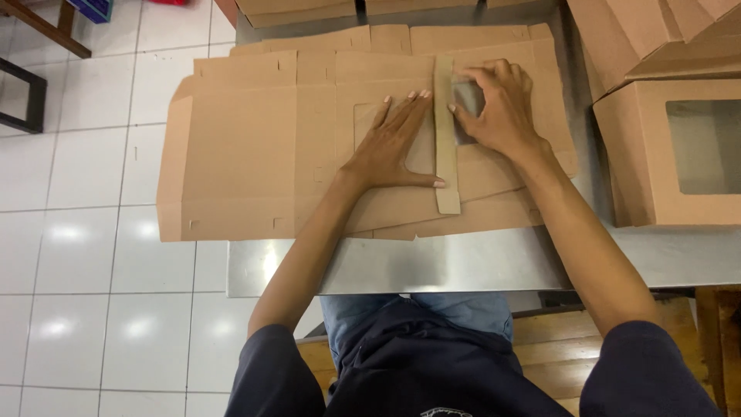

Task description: The person assembles flat cardboard boxes with clear plastic windows by folding the panels and tucking the tabs into slots. The person handles multiple boxes one at a time on a metal table.

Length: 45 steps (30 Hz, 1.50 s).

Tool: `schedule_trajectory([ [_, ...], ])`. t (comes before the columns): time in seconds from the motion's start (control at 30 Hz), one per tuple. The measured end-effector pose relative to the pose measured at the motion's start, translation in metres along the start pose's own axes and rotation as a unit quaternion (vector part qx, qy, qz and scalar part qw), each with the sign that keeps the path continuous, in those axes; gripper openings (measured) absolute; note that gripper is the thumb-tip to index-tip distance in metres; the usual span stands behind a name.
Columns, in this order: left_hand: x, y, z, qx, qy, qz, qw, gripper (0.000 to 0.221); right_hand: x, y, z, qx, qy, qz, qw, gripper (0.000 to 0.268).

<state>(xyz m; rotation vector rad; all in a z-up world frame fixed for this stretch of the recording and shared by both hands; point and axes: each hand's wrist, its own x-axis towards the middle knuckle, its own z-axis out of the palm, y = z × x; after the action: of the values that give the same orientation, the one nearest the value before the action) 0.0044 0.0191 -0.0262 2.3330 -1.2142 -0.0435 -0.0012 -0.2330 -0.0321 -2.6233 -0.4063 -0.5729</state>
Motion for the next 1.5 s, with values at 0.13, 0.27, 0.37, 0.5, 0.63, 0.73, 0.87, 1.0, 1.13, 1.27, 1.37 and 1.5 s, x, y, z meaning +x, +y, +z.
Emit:
schedule_trajectory([
  [0.13, -0.004, 0.008, -0.01, -0.03, -0.007, -0.021, 0.999, 0.138, -0.001, -0.039, -0.039, 0.068, -0.193, 0.013, 0.979, 0.085],
  [0.27, -0.005, 0.016, -0.014, -0.022, -0.017, -0.025, 0.999, 0.131, -0.023, -0.023, -0.042, 0.009, -0.117, -0.109, 0.987, 0.035],
  [0.37, -0.011, 0.035, -0.025, -0.007, -0.046, -0.04, 0.998, 0.131, -0.032, -0.005, -0.036, -0.035, -0.021, -0.152, 0.988, 0.02],
  [0.5, -0.053, 0.078, -0.036, -0.063, -0.068, -0.052, 0.994, 0.132, -0.05, 0.0, -0.013, -0.063, 0.052, -0.132, 0.988, 0.015],
  [0.63, -0.095, 0.099, -0.018, -0.045, -0.112, -0.116, 0.986, 0.124, -0.058, -0.005, 0.008, -0.078, 0.09, -0.159, 0.98, 0.013],
  [0.73, -0.111, 0.097, 0.004, -0.028, -0.074, -0.141, 0.987, 0.099, -0.059, -0.019, 0.007, -0.068, 0.063, -0.198, 0.976, 0.014],
  [0.87, -0.119, 0.099, 0.01, 0.0, 0.074, -0.106, 0.992, 0.091, -0.056, -0.021, 0.003, -0.052, 0.073, -0.215, 0.972, 0.024],
  [1.0, -0.107, 0.113, -0.015, 0.044, 0.223, -0.082, 0.97, 0.062, -0.051, -0.049, -0.02, 0.018, 0.111, -0.184, 0.976, 0.025],
  [1.13, -0.093, 0.137, -0.055, 0.101, 0.265, -0.068, 0.957, 0.047, -0.046, -0.076, -0.034, 0.098, 0.108, -0.151, 0.978, 0.028],
  [1.27, -0.076, 0.149, -0.106, 0.284, 0.244, 0.019, 0.927, 0.037, -0.031, -0.115, -0.075, 0.263, 0.067, -0.122, 0.955, 0.029],
  [1.37, -0.054, 0.16, -0.158, 0.419, 0.199, 0.068, 0.884, 0.023, -0.021, -0.122, -0.089, 0.33, 0.04, -0.101, 0.938, 0.029],
  [1.5, -0.012, 0.159, -0.198, 0.471, 0.14, 0.102, 0.865, 0.017, -0.025, -0.114, -0.085, 0.426, 0.022, 0.093, 0.9, 0.061],
])
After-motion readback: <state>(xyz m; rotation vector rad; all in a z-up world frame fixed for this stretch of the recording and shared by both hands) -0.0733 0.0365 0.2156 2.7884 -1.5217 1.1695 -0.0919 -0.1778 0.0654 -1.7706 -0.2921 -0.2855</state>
